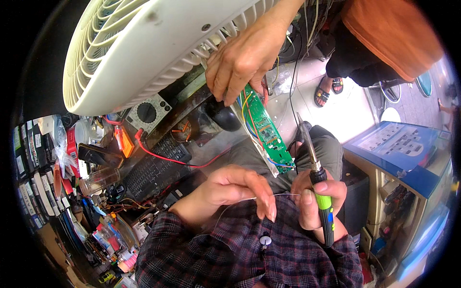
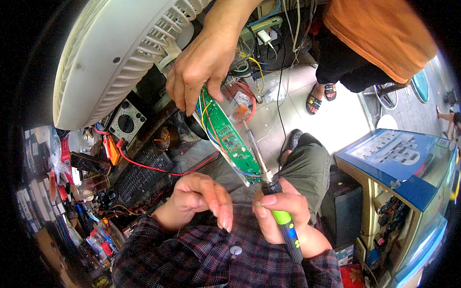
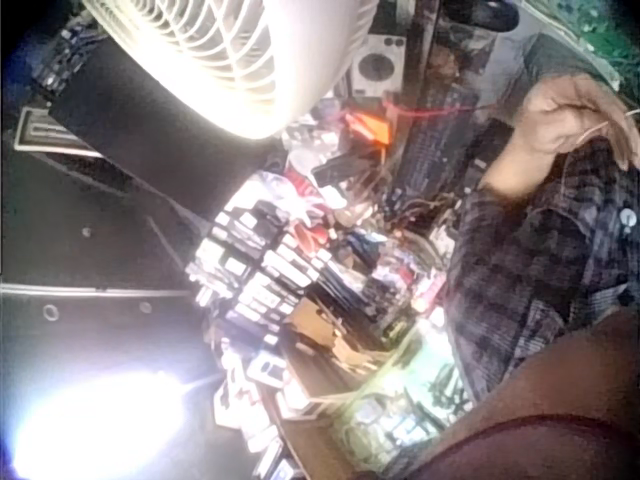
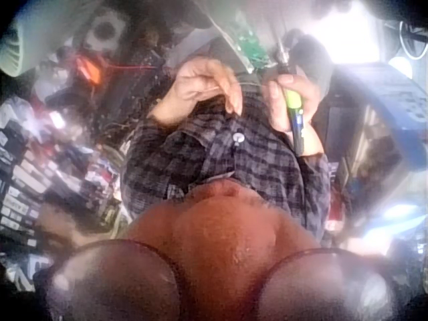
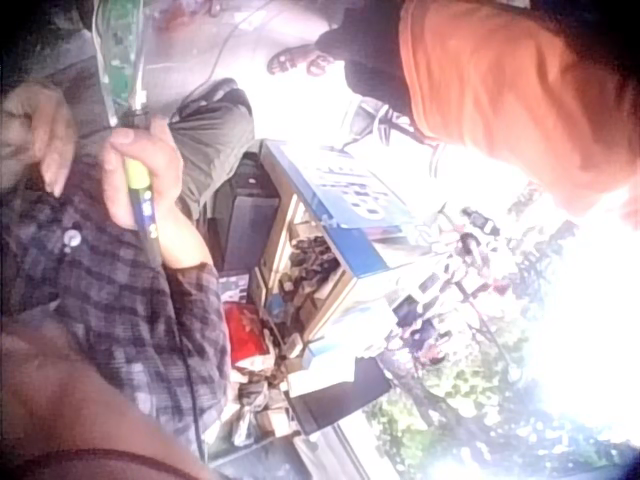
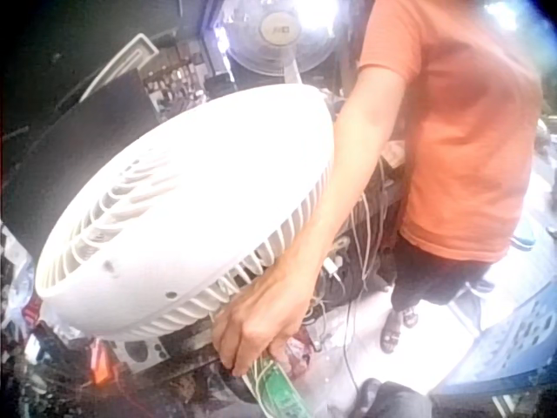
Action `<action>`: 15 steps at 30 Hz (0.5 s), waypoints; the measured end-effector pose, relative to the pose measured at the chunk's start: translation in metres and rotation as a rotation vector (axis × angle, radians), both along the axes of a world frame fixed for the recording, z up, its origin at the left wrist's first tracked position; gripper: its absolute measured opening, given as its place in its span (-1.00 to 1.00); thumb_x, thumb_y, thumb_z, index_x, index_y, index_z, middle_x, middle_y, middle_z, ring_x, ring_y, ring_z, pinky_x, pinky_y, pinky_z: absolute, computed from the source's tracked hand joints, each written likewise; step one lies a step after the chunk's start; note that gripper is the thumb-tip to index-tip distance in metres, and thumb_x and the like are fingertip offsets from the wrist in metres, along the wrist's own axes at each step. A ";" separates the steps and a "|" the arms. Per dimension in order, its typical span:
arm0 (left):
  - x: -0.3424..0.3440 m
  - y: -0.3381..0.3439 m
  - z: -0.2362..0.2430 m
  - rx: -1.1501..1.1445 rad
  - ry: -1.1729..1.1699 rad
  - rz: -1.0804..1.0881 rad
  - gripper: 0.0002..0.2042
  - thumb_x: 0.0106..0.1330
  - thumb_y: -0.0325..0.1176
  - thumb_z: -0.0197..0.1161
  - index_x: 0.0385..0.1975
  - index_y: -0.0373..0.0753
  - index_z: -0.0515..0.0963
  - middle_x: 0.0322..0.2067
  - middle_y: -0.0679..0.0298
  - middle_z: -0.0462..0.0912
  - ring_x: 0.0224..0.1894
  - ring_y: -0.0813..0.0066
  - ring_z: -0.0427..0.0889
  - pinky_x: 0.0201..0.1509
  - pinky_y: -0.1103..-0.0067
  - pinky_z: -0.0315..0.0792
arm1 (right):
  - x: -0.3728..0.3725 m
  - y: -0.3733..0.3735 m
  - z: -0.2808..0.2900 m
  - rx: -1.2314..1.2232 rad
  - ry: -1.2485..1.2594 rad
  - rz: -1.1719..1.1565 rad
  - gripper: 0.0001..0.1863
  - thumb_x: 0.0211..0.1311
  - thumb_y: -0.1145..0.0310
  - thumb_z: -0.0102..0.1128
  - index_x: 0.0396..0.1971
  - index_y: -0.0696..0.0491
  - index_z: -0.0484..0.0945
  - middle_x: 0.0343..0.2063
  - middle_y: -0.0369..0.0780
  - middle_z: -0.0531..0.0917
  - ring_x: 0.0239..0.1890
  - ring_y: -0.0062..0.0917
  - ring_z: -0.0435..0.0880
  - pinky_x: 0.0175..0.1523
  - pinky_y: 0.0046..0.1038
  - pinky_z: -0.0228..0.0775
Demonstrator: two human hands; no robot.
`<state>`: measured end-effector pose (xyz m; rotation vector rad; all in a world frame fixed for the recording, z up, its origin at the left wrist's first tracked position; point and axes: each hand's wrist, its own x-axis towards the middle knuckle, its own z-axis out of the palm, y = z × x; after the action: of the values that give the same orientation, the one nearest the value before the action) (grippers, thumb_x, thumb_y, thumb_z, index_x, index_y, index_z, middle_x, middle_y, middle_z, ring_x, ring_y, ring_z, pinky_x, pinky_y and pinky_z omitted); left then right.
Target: The person uses a soldering iron to attach multiple colored wires to a green circuit board. They hold the board with one hand and apply solder to connection points while feeding wire with the other hand.
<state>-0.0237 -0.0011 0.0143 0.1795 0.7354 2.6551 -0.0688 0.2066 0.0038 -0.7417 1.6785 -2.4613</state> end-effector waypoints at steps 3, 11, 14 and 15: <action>-0.001 0.009 0.000 -0.024 0.063 0.060 -0.72 0.42 -0.57 0.06 0.09 -0.46 0.46 -0.18 -0.13 0.65 -0.17 0.05 0.71 -0.17 0.40 0.61 | -0.003 -0.005 0.006 0.001 0.020 0.014 -0.66 0.23 0.58 0.22 -0.02 0.01 0.41 -0.45 -0.17 0.60 -0.49 -0.48 0.58 -0.42 -0.45 0.44; -0.011 0.005 0.002 -0.901 0.476 0.378 -0.78 0.24 -0.56 0.36 -0.11 -0.34 0.65 -0.25 0.10 0.71 -0.27 0.35 0.73 -0.21 0.51 0.58 | -0.004 -0.007 -0.001 0.220 0.177 -0.014 -0.55 0.07 0.59 0.34 -0.03 -0.06 0.47 -0.47 -0.17 0.59 -0.53 -0.35 0.60 -0.47 -0.41 0.42; -0.012 0.002 0.001 -0.907 0.513 0.394 -0.79 0.18 -0.57 0.41 -0.18 -0.31 0.66 -0.25 0.12 0.71 -0.31 0.32 0.72 -0.25 0.50 0.58 | -0.005 -0.009 0.001 0.294 0.239 -0.036 -0.52 0.01 0.61 0.38 -0.04 -0.05 0.49 -0.51 -0.18 0.57 -0.56 -0.34 0.58 -0.49 -0.42 0.40; -0.013 0.001 0.002 -0.896 0.519 0.390 -0.80 0.19 -0.59 0.40 -0.18 -0.31 0.65 -0.25 0.11 0.71 -0.30 0.31 0.73 -0.26 0.51 0.58 | -0.006 -0.008 0.002 0.317 0.257 -0.027 -0.51 0.00 0.61 0.38 -0.04 -0.05 0.49 -0.51 -0.17 0.58 -0.57 -0.34 0.58 -0.48 -0.41 0.41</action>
<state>-0.0364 -0.0002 0.0162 0.5131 2.2186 2.3110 -0.0745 0.1990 0.0058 -1.0275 2.1113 -2.1092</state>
